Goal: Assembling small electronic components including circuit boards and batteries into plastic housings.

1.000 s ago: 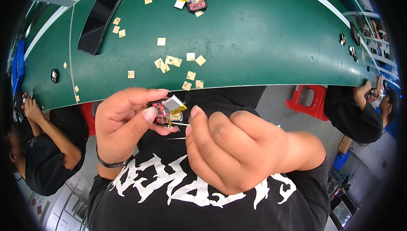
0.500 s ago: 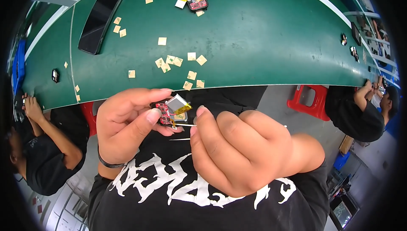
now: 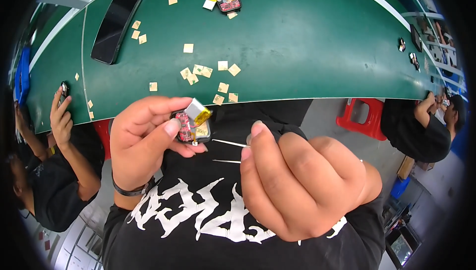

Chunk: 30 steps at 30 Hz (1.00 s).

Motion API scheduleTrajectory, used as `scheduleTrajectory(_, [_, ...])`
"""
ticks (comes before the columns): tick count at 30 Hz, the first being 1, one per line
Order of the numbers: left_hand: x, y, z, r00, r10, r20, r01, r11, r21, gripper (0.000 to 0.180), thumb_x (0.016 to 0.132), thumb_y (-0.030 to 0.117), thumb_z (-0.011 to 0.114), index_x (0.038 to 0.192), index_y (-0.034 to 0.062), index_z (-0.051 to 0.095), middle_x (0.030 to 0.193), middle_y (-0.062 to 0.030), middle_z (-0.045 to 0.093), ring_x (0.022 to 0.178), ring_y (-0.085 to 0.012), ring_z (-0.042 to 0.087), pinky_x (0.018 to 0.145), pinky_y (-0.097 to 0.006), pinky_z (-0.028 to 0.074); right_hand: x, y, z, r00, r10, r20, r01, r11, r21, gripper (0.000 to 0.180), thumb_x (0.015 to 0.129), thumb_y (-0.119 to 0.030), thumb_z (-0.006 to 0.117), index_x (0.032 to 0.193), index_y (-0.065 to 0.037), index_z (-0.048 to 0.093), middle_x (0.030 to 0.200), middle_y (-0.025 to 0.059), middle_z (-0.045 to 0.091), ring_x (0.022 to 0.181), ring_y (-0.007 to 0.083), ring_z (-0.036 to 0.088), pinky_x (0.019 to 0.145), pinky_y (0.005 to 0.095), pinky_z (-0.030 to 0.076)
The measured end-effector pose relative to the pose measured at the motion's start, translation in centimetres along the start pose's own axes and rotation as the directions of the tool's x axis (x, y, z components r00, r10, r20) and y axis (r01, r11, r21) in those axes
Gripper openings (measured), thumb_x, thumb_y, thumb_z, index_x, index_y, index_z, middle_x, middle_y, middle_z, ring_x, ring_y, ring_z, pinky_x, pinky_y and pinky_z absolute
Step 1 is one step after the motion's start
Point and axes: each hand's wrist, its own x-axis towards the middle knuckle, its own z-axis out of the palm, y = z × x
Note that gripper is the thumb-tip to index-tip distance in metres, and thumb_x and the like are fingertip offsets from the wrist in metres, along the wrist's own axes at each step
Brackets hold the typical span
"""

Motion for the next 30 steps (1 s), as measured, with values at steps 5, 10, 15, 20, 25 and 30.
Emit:
scheduleTrajectory(5, [-0.6, -0.1, 0.6, 0.999, 0.042, 0.034, -0.043, 0.999, 0.032, 0.032, 0.099, -0.001, 0.055, 0.129, -0.0121, 0.058, 0.112, -0.0229, 0.070, 0.087, -0.0268, 0.075, 0.071, -0.029, 0.065, 0.4, -0.1, 0.6, 0.999, -0.030, -0.023, 0.032, 0.998, 0.057, 0.022, 0.066, 0.000, 0.072, 0.087, 0.005, 0.068, 0.085, 0.0207, 0.073, 0.059, 0.0188, 0.057, 0.045, 0.0269, 0.034])
scheduleTrajectory(10, [-0.7, 0.1, 0.5, 0.994, 0.065, 0.088, -0.073, 0.994, 0.085, 0.031, 0.100, 0.000, 0.055, 0.129, -0.0113, 0.059, 0.114, -0.0211, 0.069, 0.092, -0.0243, 0.074, 0.073, -0.029, 0.065, 0.7, -0.3, 1.2, 0.998, -0.031, -0.045, 0.033, 0.998, 0.053, 0.016, 0.068, -0.003, 0.071, 0.082, 0.003, 0.068, 0.083, 0.0179, 0.072, 0.062, 0.0177, 0.057, 0.047, 0.0260, 0.033])
scheduleTrajectory(15, [-0.7, -0.2, 0.4, 0.993, 0.083, 0.079, -0.087, 0.995, 0.054, 0.031, 0.100, 0.001, 0.056, 0.128, -0.0114, 0.059, 0.116, -0.0213, 0.067, 0.096, -0.0236, 0.073, 0.075, -0.030, 0.066, 0.6, -0.7, 1.8, 0.996, -0.022, -0.082, 0.028, 0.997, 0.074, 0.012, 0.069, -0.006, 0.071, 0.079, 0.001, 0.068, 0.082, 0.0157, 0.071, 0.065, 0.0169, 0.057, 0.050, 0.0253, 0.034])
scheduleTrajectory(20, [-0.6, -0.4, 0.3, 0.992, 0.092, 0.085, -0.097, 0.994, 0.046, 0.031, 0.101, 0.002, 0.056, 0.128, -0.0120, 0.059, 0.117, -0.0217, 0.067, 0.097, -0.0236, 0.072, 0.075, -0.030, 0.066, 0.4, -0.8, 2.1, 0.993, -0.020, -0.113, 0.026, 0.998, 0.055, 0.011, 0.070, -0.004, 0.071, 0.079, 0.001, 0.068, 0.083, 0.0161, 0.072, 0.065, 0.0169, 0.057, 0.050, 0.0251, 0.033])
scheduleTrajectory(25, [-0.6, -0.4, 0.3, 0.992, 0.100, 0.071, -0.103, 0.994, 0.039, 0.032, 0.101, 0.002, 0.056, 0.129, -0.0130, 0.058, 0.115, -0.0222, 0.067, 0.095, -0.0232, 0.073, 0.075, -0.030, 0.066, 0.4, -0.8, 2.3, 0.990, -0.035, -0.133, 0.043, 0.998, 0.055, 0.009, 0.071, -0.003, 0.071, 0.078, 0.001, 0.068, 0.083, 0.0165, 0.072, 0.065, 0.0167, 0.057, 0.050, 0.0248, 0.033])
scheduleTrajectory(30, [-0.7, -0.4, 0.2, 0.994, 0.080, 0.069, -0.083, 0.996, 0.039, 0.031, 0.100, 0.001, 0.056, 0.128, -0.0129, 0.059, 0.115, -0.0219, 0.068, 0.094, -0.0228, 0.073, 0.075, -0.030, 0.066, 0.3, -1.0, 2.3, 0.992, -0.040, -0.120, 0.050, 0.995, 0.082, 0.007, 0.072, -0.003, 0.070, 0.078, 0.001, 0.067, 0.083, 0.0165, 0.072, 0.065, 0.0165, 0.057, 0.049, 0.0247, 0.033])
